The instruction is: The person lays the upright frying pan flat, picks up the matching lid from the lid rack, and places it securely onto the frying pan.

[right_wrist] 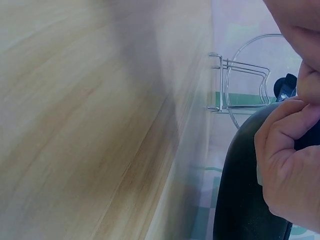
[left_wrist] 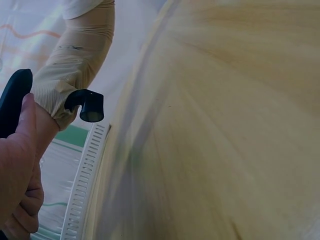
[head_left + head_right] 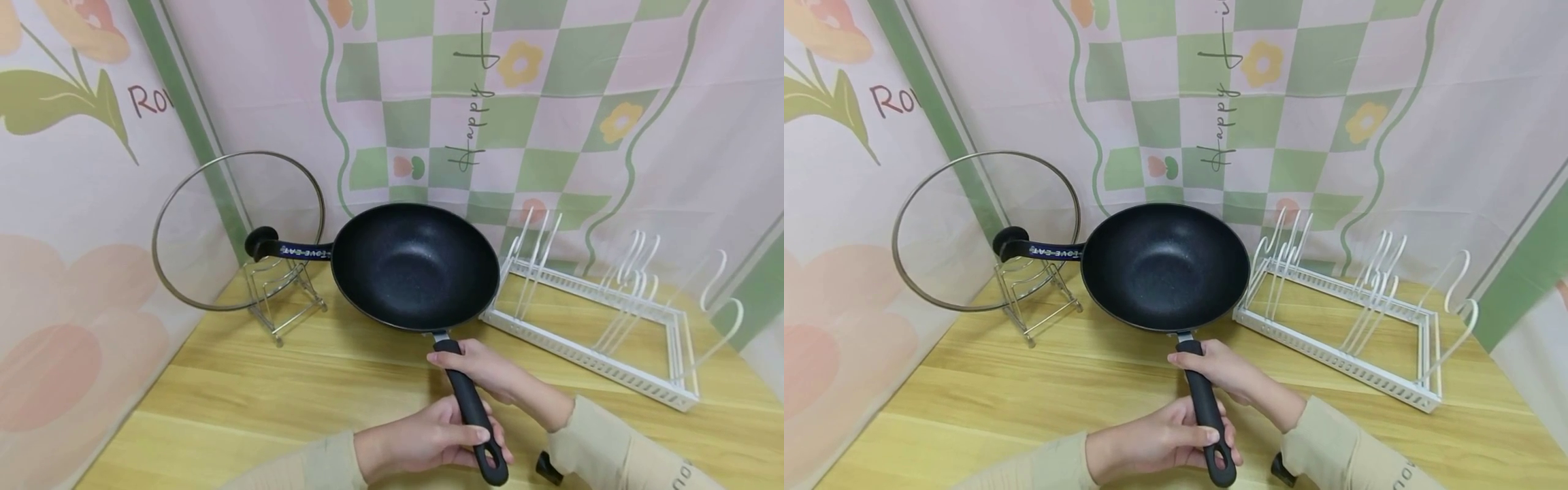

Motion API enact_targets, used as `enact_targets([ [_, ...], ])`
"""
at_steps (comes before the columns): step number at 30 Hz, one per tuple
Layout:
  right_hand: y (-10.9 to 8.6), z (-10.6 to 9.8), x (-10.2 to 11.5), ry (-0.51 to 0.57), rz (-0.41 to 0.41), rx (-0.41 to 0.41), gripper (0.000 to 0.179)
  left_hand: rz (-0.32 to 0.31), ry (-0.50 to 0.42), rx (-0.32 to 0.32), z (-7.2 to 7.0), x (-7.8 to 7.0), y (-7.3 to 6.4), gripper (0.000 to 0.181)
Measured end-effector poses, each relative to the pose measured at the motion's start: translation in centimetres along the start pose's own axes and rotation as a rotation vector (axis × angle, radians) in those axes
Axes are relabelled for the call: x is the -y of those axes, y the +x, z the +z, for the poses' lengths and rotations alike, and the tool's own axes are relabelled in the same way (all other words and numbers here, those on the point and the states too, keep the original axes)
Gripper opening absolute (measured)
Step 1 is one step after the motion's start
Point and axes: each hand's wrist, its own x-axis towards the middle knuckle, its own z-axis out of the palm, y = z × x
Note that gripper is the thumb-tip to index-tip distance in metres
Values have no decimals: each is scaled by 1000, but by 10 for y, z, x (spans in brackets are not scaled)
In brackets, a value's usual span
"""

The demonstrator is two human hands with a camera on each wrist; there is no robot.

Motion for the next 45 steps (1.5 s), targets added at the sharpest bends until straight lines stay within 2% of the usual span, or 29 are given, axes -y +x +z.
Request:
enact_targets([
  [20, 0, 2, -3, 8, 22, -18, 35, -12, -17, 28, -5, 4, 0, 11],
  [30, 3, 5, -4, 25, 37, -22, 32, -33, -16, 32, -9, 4, -4, 11],
  [45, 10, 8, -3, 19, 45, 0, 31, -13, -31, 30, -14, 5, -7, 11],
])
